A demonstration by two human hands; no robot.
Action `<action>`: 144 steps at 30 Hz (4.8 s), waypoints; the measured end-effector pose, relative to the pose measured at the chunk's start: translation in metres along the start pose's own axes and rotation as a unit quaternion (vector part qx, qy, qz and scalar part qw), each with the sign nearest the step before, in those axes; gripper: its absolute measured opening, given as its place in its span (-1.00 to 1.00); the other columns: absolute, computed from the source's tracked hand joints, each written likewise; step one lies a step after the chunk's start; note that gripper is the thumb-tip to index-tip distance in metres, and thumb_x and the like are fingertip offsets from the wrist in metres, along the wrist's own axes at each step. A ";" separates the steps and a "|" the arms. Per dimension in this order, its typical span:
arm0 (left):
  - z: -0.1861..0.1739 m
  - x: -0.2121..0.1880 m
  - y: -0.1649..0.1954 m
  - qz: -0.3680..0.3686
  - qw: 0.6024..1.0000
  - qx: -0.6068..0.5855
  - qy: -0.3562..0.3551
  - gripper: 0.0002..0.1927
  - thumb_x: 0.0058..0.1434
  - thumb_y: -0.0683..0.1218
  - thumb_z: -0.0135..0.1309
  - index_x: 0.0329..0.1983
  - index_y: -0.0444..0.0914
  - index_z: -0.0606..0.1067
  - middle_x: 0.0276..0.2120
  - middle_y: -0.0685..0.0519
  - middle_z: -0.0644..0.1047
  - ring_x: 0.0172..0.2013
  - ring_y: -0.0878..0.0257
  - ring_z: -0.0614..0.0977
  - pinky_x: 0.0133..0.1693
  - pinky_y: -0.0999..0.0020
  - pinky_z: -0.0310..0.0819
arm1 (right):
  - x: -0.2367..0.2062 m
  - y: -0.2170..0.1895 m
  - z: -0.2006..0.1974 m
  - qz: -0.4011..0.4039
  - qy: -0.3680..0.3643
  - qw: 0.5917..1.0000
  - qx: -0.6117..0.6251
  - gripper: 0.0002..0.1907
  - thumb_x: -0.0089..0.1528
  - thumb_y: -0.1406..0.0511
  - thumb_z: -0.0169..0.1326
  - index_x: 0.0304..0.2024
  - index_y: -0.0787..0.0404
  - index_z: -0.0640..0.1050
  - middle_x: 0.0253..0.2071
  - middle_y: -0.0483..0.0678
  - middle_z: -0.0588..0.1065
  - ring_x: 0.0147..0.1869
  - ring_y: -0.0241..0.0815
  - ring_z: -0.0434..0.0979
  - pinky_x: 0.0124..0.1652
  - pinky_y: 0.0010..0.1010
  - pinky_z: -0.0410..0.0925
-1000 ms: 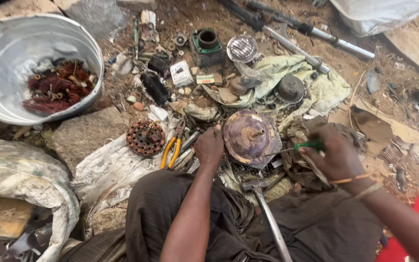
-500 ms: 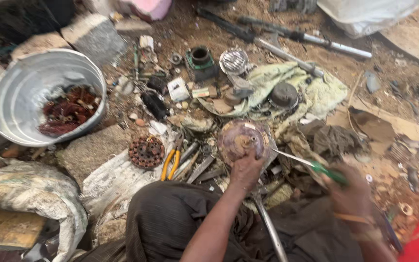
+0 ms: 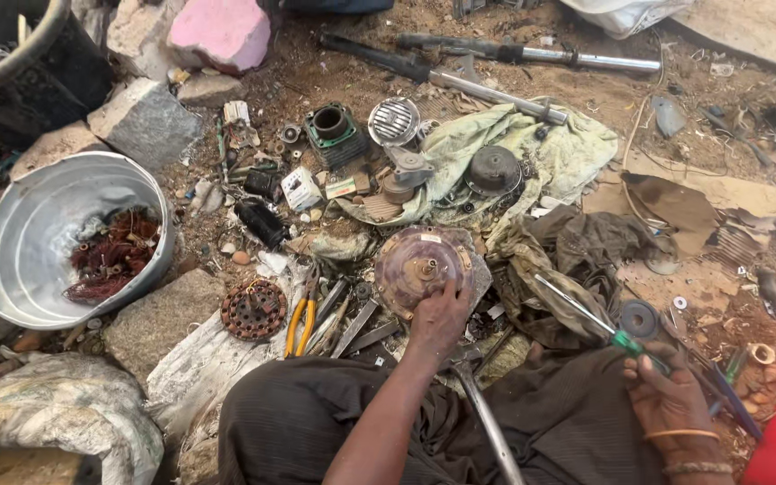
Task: The person uses a screwdriver and hammer to pry open a circular metal motor housing. They separate the two halves of the casing and place them on the ground.
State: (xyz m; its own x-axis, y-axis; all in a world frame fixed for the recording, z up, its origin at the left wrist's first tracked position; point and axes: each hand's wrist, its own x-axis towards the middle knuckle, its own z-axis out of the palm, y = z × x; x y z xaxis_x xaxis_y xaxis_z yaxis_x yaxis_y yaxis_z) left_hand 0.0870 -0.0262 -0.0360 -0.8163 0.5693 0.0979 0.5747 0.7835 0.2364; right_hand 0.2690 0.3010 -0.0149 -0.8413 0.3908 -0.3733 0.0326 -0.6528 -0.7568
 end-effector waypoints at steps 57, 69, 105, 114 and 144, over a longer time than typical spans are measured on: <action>-0.007 0.012 0.005 0.008 0.997 0.026 -0.069 -0.75 0.33 -0.22 -0.02 0.04 -0.42 0.41 -0.08 -0.24 0.47 -0.40 0.09 0.68 -0.44 0.28 0.67 | -0.010 -0.011 0.011 -0.013 -0.057 0.998 0.026 -0.84 0.38 0.52 -0.01 -0.03 0.26 0.49 0.06 0.12 0.49 0.08 -0.12 0.52 0.02 -0.35 0.40; -0.034 0.000 -0.006 -0.178 0.938 -0.291 -0.055 -0.86 0.33 -0.21 -0.01 -0.10 -0.33 0.48 -0.16 -0.17 0.59 -0.43 0.34 0.57 -0.50 0.56 0.42 | -0.013 -0.010 0.018 -0.022 -0.052 0.998 0.012 -0.86 0.41 0.52 0.01 -0.02 0.27 0.49 0.00 0.08 0.50 0.06 -0.13 0.53 0.03 -0.36 0.41; -0.015 -0.026 0.010 -0.038 0.995 -0.049 0.074 -0.74 0.21 -0.27 0.07 -0.05 -0.30 0.62 -0.14 -0.18 0.55 -0.27 0.02 0.65 -0.27 0.10 0.54 | -0.020 -0.009 0.016 -0.027 -0.045 0.998 0.017 -0.81 0.36 0.52 0.03 -0.01 0.23 0.51 -0.05 0.05 0.52 0.00 -0.10 0.52 -0.02 -0.34 0.40; -0.064 -0.070 0.003 -0.063 0.969 -0.167 0.171 -0.85 0.19 -0.24 0.08 -0.20 -0.25 0.60 -0.19 -0.07 0.61 -0.24 0.12 0.68 -0.28 0.24 0.61 | -0.004 -0.004 -0.007 -0.005 -0.035 0.999 0.012 -0.83 0.38 0.52 0.03 -0.02 0.22 0.49 -0.06 0.06 0.51 0.04 -0.09 0.54 0.02 -0.33 0.41; -0.052 -0.008 -0.066 -0.482 0.788 -0.358 0.132 -0.57 0.35 0.03 -0.06 0.13 -0.35 0.45 0.05 -0.23 0.51 0.07 -0.16 0.54 0.07 -0.08 0.40 | -0.024 -0.008 0.021 -0.036 -0.040 0.998 0.015 -0.75 0.34 0.53 0.03 0.04 0.23 0.52 0.01 0.05 0.53 0.00 -0.11 0.56 -0.03 -0.35 0.43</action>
State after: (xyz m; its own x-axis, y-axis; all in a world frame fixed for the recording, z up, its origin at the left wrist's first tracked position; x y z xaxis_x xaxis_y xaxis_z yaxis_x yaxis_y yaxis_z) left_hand 0.0522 -0.0954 -0.0026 -0.8915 -0.3517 -0.2855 -0.4238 0.4245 0.8002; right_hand 0.2774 0.2834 0.0111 -0.8809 0.3858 -0.2742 -0.0450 -0.6451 -0.7628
